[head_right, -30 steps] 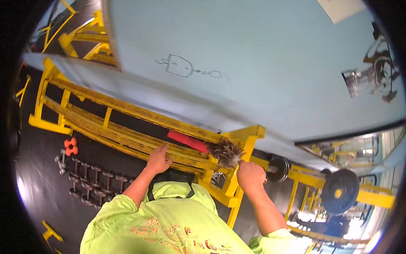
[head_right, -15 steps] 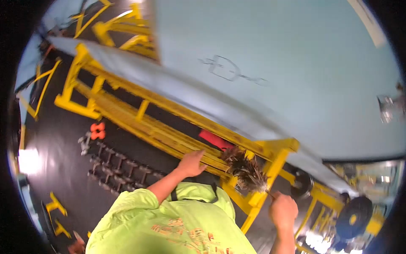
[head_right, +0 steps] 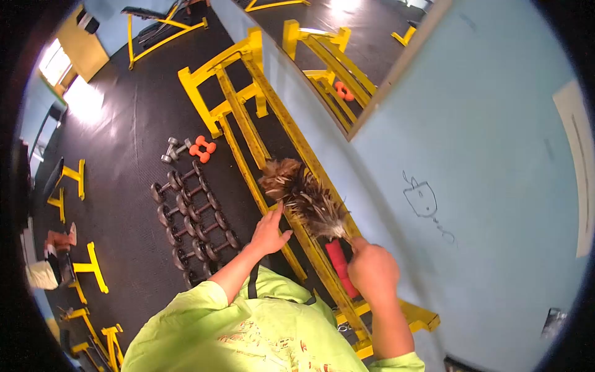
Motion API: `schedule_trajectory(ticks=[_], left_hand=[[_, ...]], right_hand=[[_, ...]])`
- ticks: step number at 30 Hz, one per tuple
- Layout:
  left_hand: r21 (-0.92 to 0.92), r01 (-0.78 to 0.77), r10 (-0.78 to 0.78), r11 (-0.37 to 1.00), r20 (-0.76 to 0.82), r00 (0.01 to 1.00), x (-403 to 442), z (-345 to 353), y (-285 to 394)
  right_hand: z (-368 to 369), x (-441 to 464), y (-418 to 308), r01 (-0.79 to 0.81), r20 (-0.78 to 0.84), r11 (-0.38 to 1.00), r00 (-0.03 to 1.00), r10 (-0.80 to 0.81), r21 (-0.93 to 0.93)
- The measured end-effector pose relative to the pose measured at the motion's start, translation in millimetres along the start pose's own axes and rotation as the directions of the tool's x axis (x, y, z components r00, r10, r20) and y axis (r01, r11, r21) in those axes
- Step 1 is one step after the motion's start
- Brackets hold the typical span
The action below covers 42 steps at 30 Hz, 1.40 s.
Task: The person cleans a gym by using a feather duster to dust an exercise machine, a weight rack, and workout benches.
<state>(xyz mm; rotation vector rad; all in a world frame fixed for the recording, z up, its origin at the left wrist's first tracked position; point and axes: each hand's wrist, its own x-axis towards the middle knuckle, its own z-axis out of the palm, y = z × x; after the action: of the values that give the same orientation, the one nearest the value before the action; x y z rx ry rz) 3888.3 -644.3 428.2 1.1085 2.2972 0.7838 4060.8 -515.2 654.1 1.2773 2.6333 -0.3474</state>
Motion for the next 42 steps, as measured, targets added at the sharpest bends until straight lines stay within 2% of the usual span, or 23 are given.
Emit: schedule_trajectory(ticks=[1,6,8,9,11,15,17,21,23,24,25,27,29,32,34,36,38,40,42], left_hand=[[-0.038,0.033,-0.035,0.999,-0.051,0.998,3.4,-10.7,-5.8],[-0.111,0.149,-0.149,0.983,0.006,0.989,30.7,-40.0,-62.4],[-0.125,0.167,-0.162,0.978,0.048,0.986,47.8,-58.5,-88.3],[-0.125,0.185,-0.176,0.975,0.084,0.981,55.2,-70.9,-100.6],[-0.129,0.181,-0.173,0.975,0.070,0.982,71.8,-99.1,-125.4],[-0.063,0.222,-0.217,0.973,0.086,0.972,106.3,-144.9,-175.6],[-0.018,0.189,-0.187,0.982,0.094,0.978,128.4,-159.7,-190.7],[-0.010,0.050,-0.046,0.999,0.208,0.977,172.5,-179.1,-179.5],[0.027,-0.118,0.111,0.993,0.183,0.977,189.4,-177.1,-168.9],[0.011,-0.140,0.136,0.990,0.186,0.973,196.2,-172.5,-166.7],[0.018,-0.140,0.134,0.990,0.186,0.973,200.1,-171.4,-163.8],[-0.030,-0.110,0.114,0.993,0.211,0.971,202.1,-171.0,-159.8],[-0.037,-0.070,0.077,0.997,0.233,0.969,197.5,-167.7,-161.3],[-0.043,-0.026,0.040,0.999,0.347,0.937,195.5,-171.1,-159.5],[-0.006,-0.044,0.043,0.999,0.314,0.949,200.1,-165.1,-163.2],[0.029,-0.042,0.033,0.999,0.266,0.963,205.3,-172.0,-158.9],[-0.037,0.007,0.003,0.999,0.262,0.965,215.0,-183.5,-156.0],[-0.054,0.032,-0.020,0.998,0.213,0.977,221.9,-185.3,-160.3],[-0.075,0.055,-0.041,0.996,0.180,0.983,225.8,-182.7,-163.7]], right_hand=[[4.8,19.4,-15.2,0.016,0.014,0.998,1.000,-0.016,-0.061],[45.4,112.7,-85.8,0.076,0.074,0.982,0.995,-0.064,-0.175],[66.1,149.0,-118.5,0.210,0.159,0.955,0.971,-0.179,-0.209],[65.5,160.2,-135.2,0.218,0.168,0.950,0.969,-0.183,-0.224],[63.5,180.6,-166.7,0.159,0.139,0.971,0.981,-0.135,-0.176],[49.4,211.0,-168.6,0.131,0.143,0.983,0.983,-0.112,-0.128],[28.9,204.2,-172.0,0.128,0.328,0.921,0.945,0.000,-0.369],[19.8,207.4,-219.5,0.036,0.324,0.937,0.942,0.084,-0.347],[36.1,219.5,-230.4,0.085,0.190,0.976,0.981,-0.047,-0.198],[33.8,220.7,-235.4,0.074,0.161,0.982,0.986,-0.045,-0.176],[24.6,220.5,-239.6,0.075,0.160,0.983,0.986,-0.048,-0.169],[4.7,222.0,-244.9,0.028,0.338,0.956,0.938,0.076,-0.293],[3.2,232.9,-246.3,0.068,0.355,0.946,0.933,0.052,-0.318],[9.7,249.2,-252.2,0.133,0.386,0.915,0.922,0.026,-0.380],[24.8,262.0,-255.7,0.165,0.154,0.965,0.979,-0.135,-0.204],[14.2,265.4,-253.6,0.232,0.210,0.941,0.961,-0.182,-0.246],[-0.7,276.4,-254.7,0.307,0.266,0.908,0.936,-0.233,-0.286],[-9.8,290.8,-260.6,0.329,0.368,0.843,0.914,-0.171,-0.425],[-4.1,316.0,-277.4,0.372,0.328,0.829,0.913,-0.244,-0.418]])
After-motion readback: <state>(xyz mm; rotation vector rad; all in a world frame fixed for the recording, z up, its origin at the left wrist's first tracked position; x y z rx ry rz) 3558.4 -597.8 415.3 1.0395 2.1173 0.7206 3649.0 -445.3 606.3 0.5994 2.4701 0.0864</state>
